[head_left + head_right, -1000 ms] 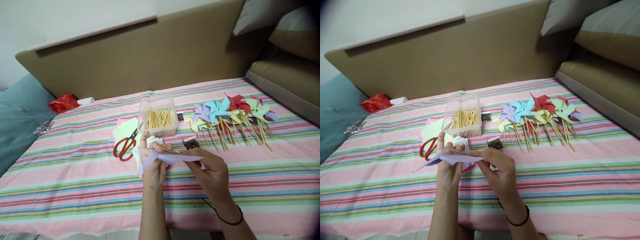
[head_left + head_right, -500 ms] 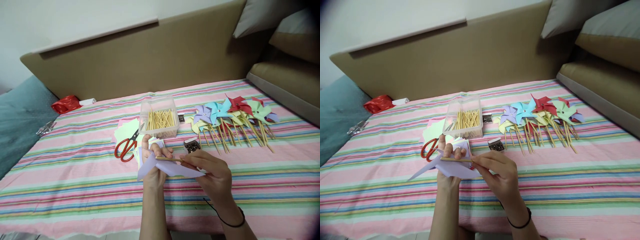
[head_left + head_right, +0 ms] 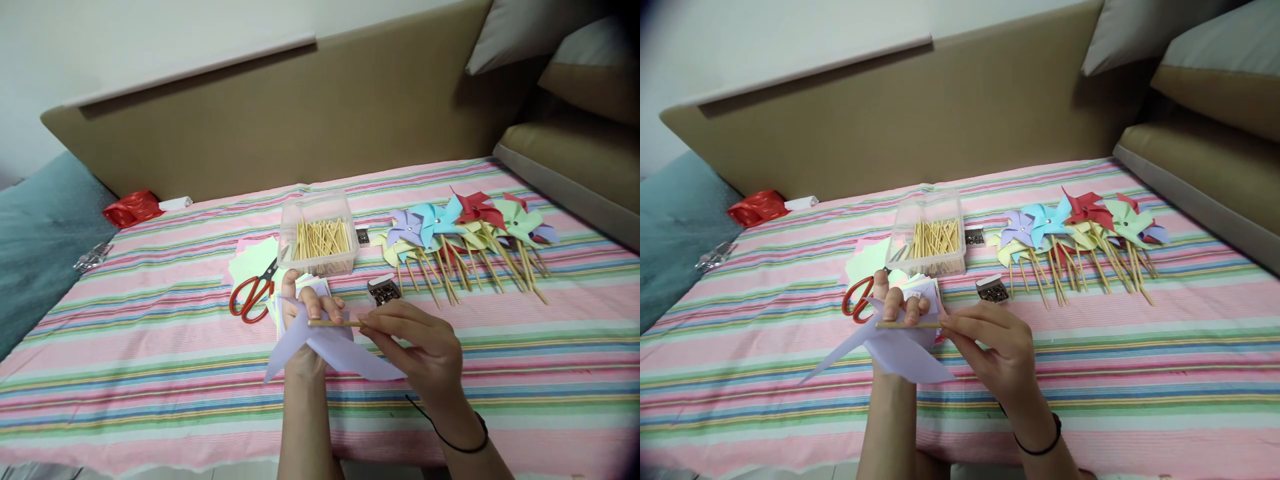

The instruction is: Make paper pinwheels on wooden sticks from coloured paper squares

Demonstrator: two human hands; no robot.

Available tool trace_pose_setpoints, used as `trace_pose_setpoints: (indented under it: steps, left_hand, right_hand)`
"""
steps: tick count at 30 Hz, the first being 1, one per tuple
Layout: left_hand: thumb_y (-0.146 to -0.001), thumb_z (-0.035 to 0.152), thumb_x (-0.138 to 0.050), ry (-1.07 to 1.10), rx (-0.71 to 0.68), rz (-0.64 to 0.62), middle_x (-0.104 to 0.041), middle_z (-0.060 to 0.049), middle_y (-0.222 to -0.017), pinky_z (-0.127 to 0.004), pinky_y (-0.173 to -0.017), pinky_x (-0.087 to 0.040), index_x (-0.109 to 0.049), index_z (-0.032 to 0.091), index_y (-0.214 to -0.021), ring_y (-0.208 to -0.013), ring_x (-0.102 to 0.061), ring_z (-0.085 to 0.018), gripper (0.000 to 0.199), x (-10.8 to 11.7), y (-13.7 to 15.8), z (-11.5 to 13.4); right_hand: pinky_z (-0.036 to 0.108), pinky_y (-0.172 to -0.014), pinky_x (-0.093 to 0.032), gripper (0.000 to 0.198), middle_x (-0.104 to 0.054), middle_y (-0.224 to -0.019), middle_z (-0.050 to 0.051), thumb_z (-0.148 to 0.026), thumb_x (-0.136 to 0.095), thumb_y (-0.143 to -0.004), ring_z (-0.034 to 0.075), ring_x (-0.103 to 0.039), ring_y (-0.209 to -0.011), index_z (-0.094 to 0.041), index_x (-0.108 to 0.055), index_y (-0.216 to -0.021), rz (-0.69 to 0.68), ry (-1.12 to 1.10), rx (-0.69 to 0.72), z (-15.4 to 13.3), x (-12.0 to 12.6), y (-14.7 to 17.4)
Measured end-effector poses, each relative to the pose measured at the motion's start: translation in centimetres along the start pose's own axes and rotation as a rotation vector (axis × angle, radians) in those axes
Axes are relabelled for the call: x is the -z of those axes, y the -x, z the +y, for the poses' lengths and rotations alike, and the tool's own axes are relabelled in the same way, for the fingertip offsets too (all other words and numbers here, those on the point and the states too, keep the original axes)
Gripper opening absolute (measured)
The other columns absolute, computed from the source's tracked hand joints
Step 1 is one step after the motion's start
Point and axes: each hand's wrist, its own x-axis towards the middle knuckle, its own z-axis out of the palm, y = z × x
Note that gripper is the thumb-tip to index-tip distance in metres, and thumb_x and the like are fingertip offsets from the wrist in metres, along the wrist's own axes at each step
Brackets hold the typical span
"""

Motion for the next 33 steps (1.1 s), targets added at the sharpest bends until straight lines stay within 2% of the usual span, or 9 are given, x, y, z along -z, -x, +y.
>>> trace_pose_setpoints:
  steps: [10,13,16,19,22,25,28,33]
  left_hand:
    - [-0.064,0.046,-0.083,0.044,-0.024,-0.024,-0.033,0.012,-0.045,-0.028,-0.058,-0.050,-0.063,0.034,-0.097,-0.035,-0.039,-0.007,0.041,-0.2,0.1,0.1]
    - [-0.065,0.046,-0.083,0.058,-0.018,-0.020,-0.036,0.012,-0.047,-0.027,-0.059,-0.051,-0.061,0.033,-0.099,-0.036,-0.042,-0.007,0.042,-0.3,0.2,0.2]
    - [-0.059,0.040,-0.088,0.044,-0.014,0.005,-0.044,0.012,-0.052,-0.026,-0.067,-0.053,-0.059,0.032,-0.099,-0.044,-0.050,-0.007,0.050,-0.5,0.2,0.3]
    - [-0.053,0.030,-0.091,-0.007,-0.002,0.086,-0.057,0.009,-0.068,-0.025,-0.076,-0.052,-0.056,0.030,-0.104,-0.062,-0.060,-0.009,0.061,-0.5,-0.1,0.2]
    - [-0.056,0.026,-0.088,-0.085,0.000,0.236,-0.064,0.003,-0.086,-0.024,-0.073,-0.050,-0.054,0.026,-0.107,-0.074,-0.064,-0.011,0.061,-0.4,-0.6,-0.1]
    - [-0.059,0.026,-0.085,-0.198,-0.057,0.418,-0.062,0.004,-0.081,-0.022,-0.066,-0.047,-0.052,0.023,-0.106,-0.067,-0.062,-0.009,0.058,0.0,-1.1,-0.4]
    - [-0.060,0.025,-0.084,-0.298,-0.125,0.550,-0.059,0.006,-0.074,-0.020,-0.062,-0.045,-0.050,0.021,-0.105,-0.061,-0.060,-0.008,0.056,0.5,-1.6,-0.3]
    - [-0.061,0.025,-0.083,-0.379,-0.125,0.613,-0.058,0.007,-0.070,-0.020,-0.058,-0.045,-0.049,0.021,-0.104,-0.061,-0.061,-0.009,0.055,1.0,-2.0,0.5]
  right_hand:
    - [0.029,-0.063,-0.055,0.028,-0.074,-0.082,0.002,-0.001,-0.070,-0.078,0.015,-0.067,-0.071,-0.023,-0.075,-0.094,-0.009,-0.011,0.006,0.1,-0.2,0.3]
    - [0.029,-0.064,-0.056,0.027,-0.075,-0.083,0.002,-0.003,-0.069,-0.079,0.015,-0.068,-0.072,-0.024,-0.075,-0.094,-0.008,-0.009,-0.004,0.1,-0.3,0.4]
    - [0.027,-0.060,-0.055,0.025,-0.075,-0.082,0.001,-0.006,-0.067,-0.082,0.015,-0.068,-0.070,-0.025,-0.075,-0.096,-0.012,0.020,-0.052,0.1,-0.3,0.4]
    - [0.026,-0.059,-0.055,0.020,-0.077,-0.086,0.003,-0.012,-0.065,-0.084,0.016,-0.070,-0.074,-0.023,-0.075,-0.098,-0.031,0.047,-0.180,0.6,-0.4,0.4]
    - [0.025,-0.059,-0.055,0.016,-0.077,-0.086,0.004,-0.021,-0.064,-0.086,0.017,-0.071,-0.074,-0.020,-0.074,-0.098,-0.167,-0.001,-0.396,1.2,-0.2,0.5]
    - [0.024,-0.057,-0.053,0.018,-0.076,-0.081,0.003,-0.029,-0.060,-0.089,0.017,-0.070,-0.071,-0.019,-0.075,-0.093,-0.355,-0.043,-0.553,1.7,0.1,0.7]
    - [0.024,-0.058,-0.052,0.020,-0.075,-0.079,0.003,-0.030,-0.059,-0.088,0.017,-0.069,-0.069,-0.018,-0.075,-0.086,-0.447,-0.070,-0.650,1.9,0.4,0.9]
    - [0.023,-0.051,-0.046,0.028,-0.069,-0.065,0.003,-0.034,-0.059,-0.089,0.014,-0.062,-0.058,-0.017,-0.071,-0.070,-0.541,-0.075,-0.734,2.2,0.7,1.3]
